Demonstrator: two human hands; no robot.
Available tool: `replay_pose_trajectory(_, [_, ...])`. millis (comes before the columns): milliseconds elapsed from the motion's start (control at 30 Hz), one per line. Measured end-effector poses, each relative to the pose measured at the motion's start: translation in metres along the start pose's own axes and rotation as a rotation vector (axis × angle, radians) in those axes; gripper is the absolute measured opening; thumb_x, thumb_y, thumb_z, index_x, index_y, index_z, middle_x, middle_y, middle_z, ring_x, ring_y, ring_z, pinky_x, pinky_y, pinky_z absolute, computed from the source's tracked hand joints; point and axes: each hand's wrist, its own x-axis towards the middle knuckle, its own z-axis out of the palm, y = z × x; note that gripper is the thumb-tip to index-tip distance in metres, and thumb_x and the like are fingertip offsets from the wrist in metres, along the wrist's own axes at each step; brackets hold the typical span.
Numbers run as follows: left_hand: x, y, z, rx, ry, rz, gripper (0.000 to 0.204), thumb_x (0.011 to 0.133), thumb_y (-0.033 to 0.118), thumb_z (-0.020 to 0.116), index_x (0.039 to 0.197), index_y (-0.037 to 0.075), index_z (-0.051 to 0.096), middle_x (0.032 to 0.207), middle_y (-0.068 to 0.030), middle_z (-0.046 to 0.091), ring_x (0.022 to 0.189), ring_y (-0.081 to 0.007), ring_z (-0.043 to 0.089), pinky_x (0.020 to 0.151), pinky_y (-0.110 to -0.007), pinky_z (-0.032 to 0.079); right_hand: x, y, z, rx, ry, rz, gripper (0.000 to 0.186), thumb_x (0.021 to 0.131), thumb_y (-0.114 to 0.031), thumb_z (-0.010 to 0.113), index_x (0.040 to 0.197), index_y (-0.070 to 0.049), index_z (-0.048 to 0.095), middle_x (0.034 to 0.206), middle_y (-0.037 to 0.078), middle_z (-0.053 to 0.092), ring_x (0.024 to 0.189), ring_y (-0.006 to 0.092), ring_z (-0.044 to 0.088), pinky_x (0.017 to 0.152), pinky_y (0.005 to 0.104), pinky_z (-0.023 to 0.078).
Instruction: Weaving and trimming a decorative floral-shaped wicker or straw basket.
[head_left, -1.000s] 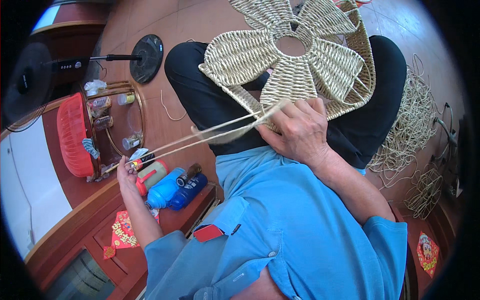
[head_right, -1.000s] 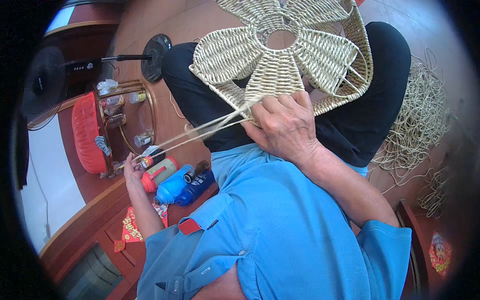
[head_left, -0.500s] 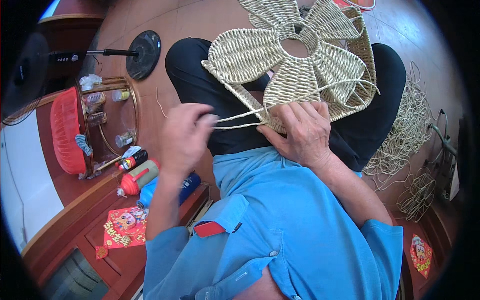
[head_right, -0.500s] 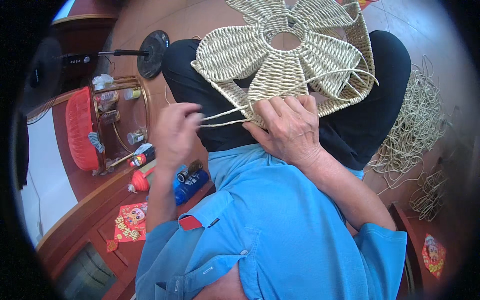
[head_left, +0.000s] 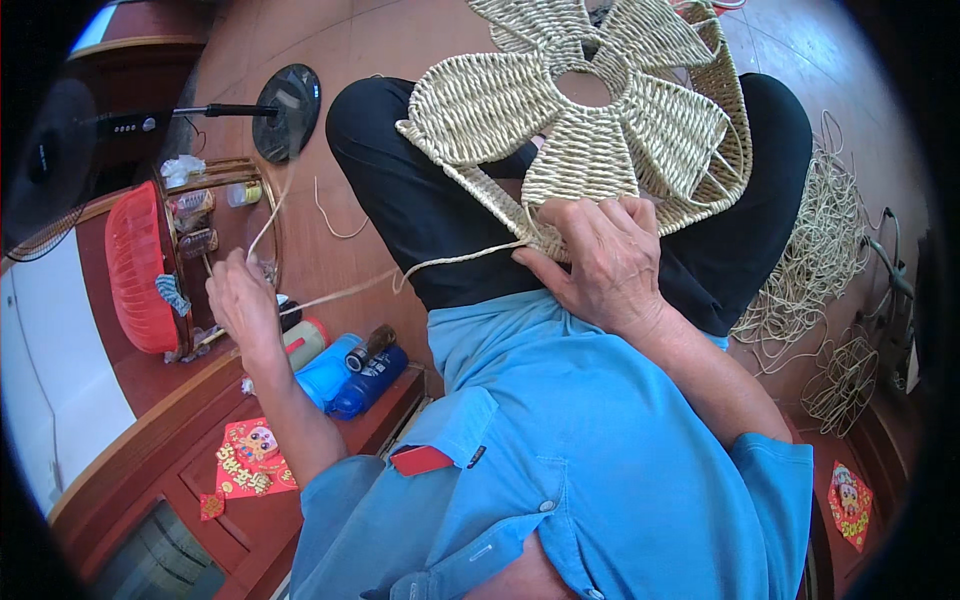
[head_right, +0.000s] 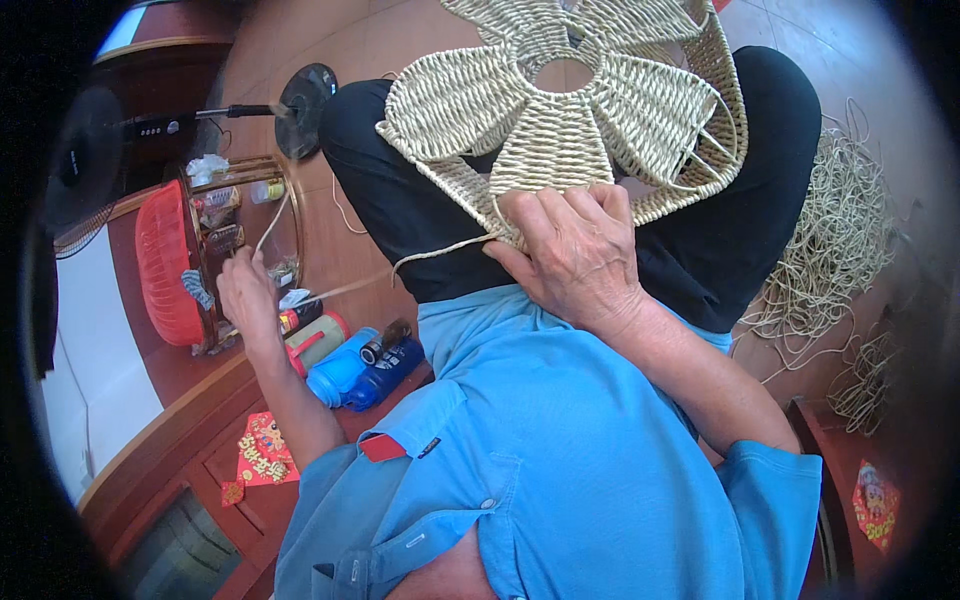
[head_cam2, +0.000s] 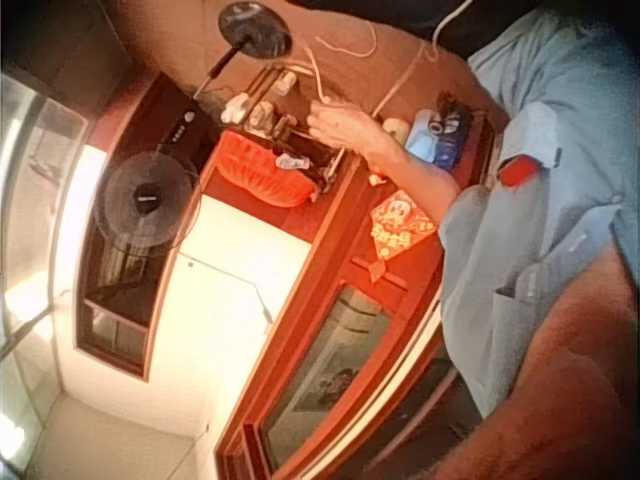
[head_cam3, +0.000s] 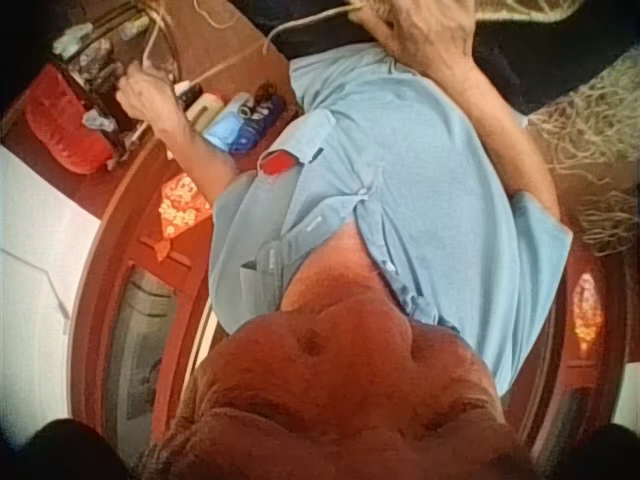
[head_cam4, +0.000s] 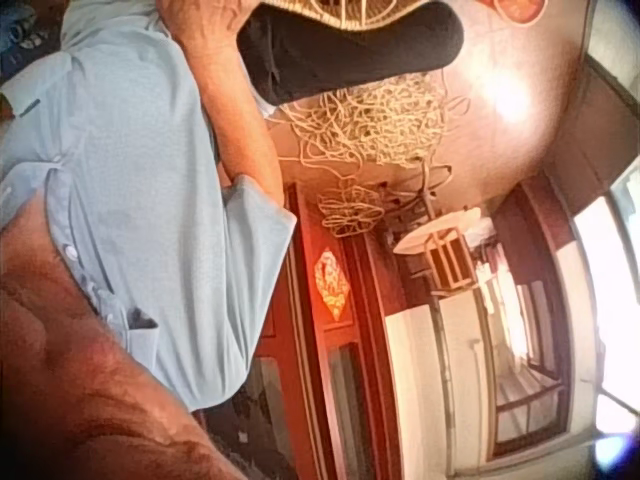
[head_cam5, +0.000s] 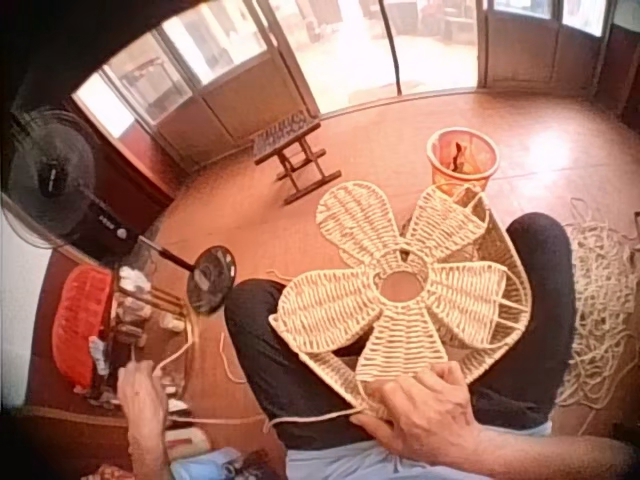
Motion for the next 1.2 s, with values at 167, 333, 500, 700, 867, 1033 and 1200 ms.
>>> replay_pose_trajectory(167, [-0.065,0.09,-0.02,-0.985,-0.249,0.465,0.03,0.107,0.019,0.068,0.132,0.004,0.074,0.118,-0.0159,0.076,0.102,-0.0342,0.074,0.091,-0.044,0.058,-0.002,0.001,-0.004,0.072,-0.019,-0.002,0.046,0.085,-0.038,0.09,0.119,-0.014,0.07,0.096,0.0,0.067,0.092,0.022,0.066,0.093,0.0428,0.044])
replay_pose_trajectory(333, [-0.076,0.137,-0.049,-1.21,-0.375,0.6,0.015,0.097,0.011,0.08,0.106,0.0,0.075,0.093,-0.0159,0.074,0.082,-0.0342,0.075,0.073,-0.041,0.059,0.001,0.0,-0.012,0.097,-0.026,0.007,0.044,0.085,-0.036,0.09,0.119,-0.015,0.071,0.095,0.0,0.067,0.092,0.0222,0.067,0.092,0.0425,0.044])
replay_pose_trajectory(500, [-0.056,0.147,-0.084,-1.077,-0.238,0.858,0.011,0.095,0.009,0.08,0.102,0.003,0.074,0.086,-0.012,0.071,0.08,-0.033,0.073,0.07,-0.045,0.057,0.004,-0.001,-0.021,0.179,-0.049,0.011,0.033,0.086,-0.032,0.089,0.113,-0.019,0.076,0.094,-0.002,0.067,0.091,0.021,0.068,0.091,0.0421,0.043])
replay_pose_trajectory(700, [-0.03,0.167,-0.075,-1.017,0.196,0.519,0.013,0.097,0.01,0.082,0.109,0.007,0.079,0.1,-0.0112,0.075,0.091,-0.0299,0.072,0.081,-0.04,0.056,0.013,0.005,-0.024,0.242,-0.034,0.052,0.01,0.094,-0.019,0.082,0.1,-0.015,0.075,0.095,0.003,0.069,0.086,0.0232,0.069,0.082,0.0391,0.046])
replay_pose_trajectory(867, [-0.06,0.17,-0.067,-1.2,0.322,0.512,0.021,0.09,0.003,0.087,0.11,0.006,0.081,0.099,-0.0105,0.074,0.09,-0.029,0.071,0.082,-0.041,0.057,0.021,0.009,-0.033,0.334,-0.075,0.224,0.011,0.096,-0.016,0.081,0.1,-0.008,0.074,0.095,0.008,0.069,0.084,0.0308,0.07,0.078,0.0439,0.053])
replay_pose_trajectory(1033, [-0.077,0.195,-0.048,-1.364,-0.06,0.425,0.018,0.089,0.002,0.084,0.105,0.006,0.078,0.094,-0.0096,0.069,0.088,-0.0303,0.07,0.079,-0.042,0.057,0.026,0.012,-0.042,0.433,-0.099,0.304,0.013,0.096,-0.011,0.082,0.098,-0.002,0.073,0.091,0.012,0.072,0.076,0.0302,0.073,0.068,0.0408,0.057])
replay_pose_trajectory(1200, [-0.075,0.206,-0.042,-1.333,-0.066,0.48,0.02,0.088,0.001,0.082,0.106,0.008,0.077,0.096,-0.0084,0.069,0.092,-0.0299,0.07,0.08,-0.042,0.058,0.023,0.014,-0.056,0.401,-0.15,0.351,0.013,0.096,-0.011,0.082,0.1,-0.002,0.073,0.088,0.014,0.073,0.074,0.0271,0.072,0.066,0.0379,0.057])
